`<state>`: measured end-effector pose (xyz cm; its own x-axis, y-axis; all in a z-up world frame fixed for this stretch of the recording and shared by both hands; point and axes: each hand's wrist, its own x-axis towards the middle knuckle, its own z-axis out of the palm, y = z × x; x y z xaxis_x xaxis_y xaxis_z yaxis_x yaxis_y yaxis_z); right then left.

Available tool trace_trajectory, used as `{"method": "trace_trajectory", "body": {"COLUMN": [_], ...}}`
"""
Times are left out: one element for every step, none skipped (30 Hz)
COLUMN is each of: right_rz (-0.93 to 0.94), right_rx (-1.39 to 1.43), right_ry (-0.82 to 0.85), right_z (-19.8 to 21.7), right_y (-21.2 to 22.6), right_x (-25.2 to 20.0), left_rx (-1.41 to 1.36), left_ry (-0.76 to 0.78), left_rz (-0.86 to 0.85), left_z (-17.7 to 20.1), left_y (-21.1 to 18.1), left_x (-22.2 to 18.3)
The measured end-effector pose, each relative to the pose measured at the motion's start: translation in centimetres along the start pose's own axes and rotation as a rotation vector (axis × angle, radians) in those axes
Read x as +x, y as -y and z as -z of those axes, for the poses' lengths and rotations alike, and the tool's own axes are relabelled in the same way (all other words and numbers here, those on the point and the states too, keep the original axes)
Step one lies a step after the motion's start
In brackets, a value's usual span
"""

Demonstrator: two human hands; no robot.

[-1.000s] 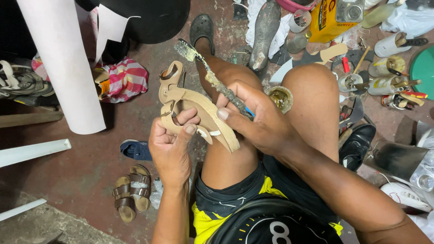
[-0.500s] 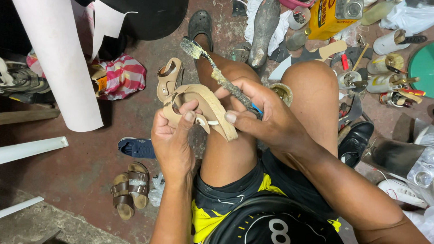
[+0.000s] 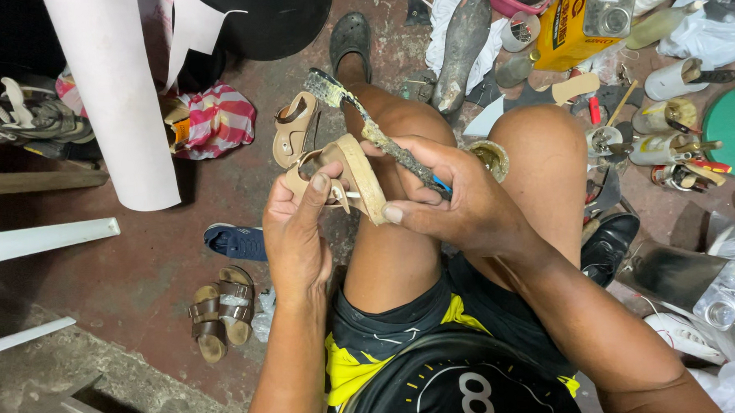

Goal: The person applies adhesive to the edges and sole of a sandal using a small applicator tool, carefully coating the contact surfaces.

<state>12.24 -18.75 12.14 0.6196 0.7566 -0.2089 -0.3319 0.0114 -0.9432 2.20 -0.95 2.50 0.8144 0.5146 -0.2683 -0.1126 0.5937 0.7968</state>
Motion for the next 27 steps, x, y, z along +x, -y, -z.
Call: {"method": "trace_trajectory", "body": {"right_rz": [-0.015, -0.029, -0.044, -0.019, 0.005, 0.031, 0.029, 0.028, 0.027, 0.029, 0.032, 0.036, 0.061, 0.086, 0.112, 0.128, 0.145, 0.163, 0.166, 0.164, 0.161, 0.183, 0.205, 0.228, 0.313, 0.396, 0.419], "right_rx": [-0.024, -0.048, -0.072, -0.13, -0.189, -0.246, -0.254, -0.262, -0.269, -0.276, -0.283, -0.291, -0.289, -0.285, -0.282, -0.287, -0.292, -0.299, -0.293, -0.282, -0.27, -0.287, -0.304, -0.324, -0.384, -0.443, -0.472], "right_ry": [0.001, -0.002, -0.005, 0.005, 0.015, 0.025, 0.029, 0.031, 0.033, 0.043, 0.053, 0.066, 0.06, 0.052, 0.044, 0.012, -0.02, -0.042, -0.07, -0.102, -0.134, -0.126, -0.118, -0.113, -0.102, -0.079, -0.069], "right_z": [0.0, 0.1, 0.1, 0.2, 0.3, 0.4, 0.5, 0.5, 0.6, 0.7, 0.7, 0.7, 0.6, 0.4, 0.1, -0.1, -0.2, -0.4, -0.5, -0.7, -0.8, -0.9, -1.0, -1.1, -1.2, -1.3, -1.5], "right_y": [-0.1, -0.1, -0.2, -0.3, -0.4, -0.6, -0.8, -0.9, -1.0, -1.2, -1.3, -1.4, -1.6, -1.7, -1.7, -1.6, -1.5, -1.2, -1.0, -0.8, -0.6, -0.5, -0.4, -0.3, -0.3, -0.2, -0.2], "right_x": [0.0, 0.1, 0.1, 0.3, 0.6, 0.8, 1.0, 1.1, 1.2, 1.4, 1.5, 1.7, 1.9, 1.9, 1.9, 1.8, 1.7, 1.6, 1.5, 1.3, 1.3, 1.3, 1.6, 1.9, 2.3, 2.8, 3.1], "left_rx": [-0.004, -0.024, -0.044, -0.066, -0.072, -0.077, -0.082, -0.079, -0.075, -0.072, -0.065, -0.06, -0.055, -0.087, -0.119, -0.152, -0.166, -0.184, -0.202, -0.201, -0.2, -0.195, -0.201, -0.207, -0.213, -0.215, -0.216], "left_ry": [0.002, 0.011, 0.02, 0.026, 0.021, 0.017, 0.013, 0.017, 0.022, 0.025, 0.015, 0.004, -0.007, -0.011, -0.016, -0.02, -0.024, -0.033, -0.042, -0.047, -0.051, -0.044, -0.047, -0.048, -0.048, -0.043, -0.038], "left_rz": [0.003, 0.018, 0.033, 0.046, 0.063, 0.08, 0.097, 0.099, 0.101, 0.103, 0.124, 0.142, 0.16, 0.183, 0.207, 0.229, 0.244, 0.251, 0.257, 0.256, 0.256, 0.264, 0.267, 0.271, 0.275, 0.275, 0.274], "left_z": [0.1, 0.2, 0.3, 0.4, 0.4, 0.6, 0.7, 0.7, 0.9, 1.1, 1.3, 1.4, 1.7, 1.9, 2.1, 2.3, 2.5, 2.6, 2.8, 3.0, 3.2, 3.2, 3.3, 3.3, 3.2, 3.2, 3.2], "left_y": [0.0, -0.1, -0.2, -0.3, -0.4, -0.5, -0.6, -0.6, -0.7, -0.8, -0.9, -0.9, -0.9, -0.9, -0.9, -0.9, -0.9, -0.9, -0.9, -0.9, -0.9, -1.0, -1.0, -1.1, -1.1, -1.1, -1.2], "left_x": [0.1, 0.1, 0.1, 0.1, 0.1, 0.0, 0.0, 0.0, 0.1, 0.0, 0.0, 0.1, 0.1, 0.1, 0.1, 0.3, 0.3, 0.3, 0.2, 0.1, 0.0, 0.1, 0.1, 0.1, 0.1, 0.1, 0.0]}}
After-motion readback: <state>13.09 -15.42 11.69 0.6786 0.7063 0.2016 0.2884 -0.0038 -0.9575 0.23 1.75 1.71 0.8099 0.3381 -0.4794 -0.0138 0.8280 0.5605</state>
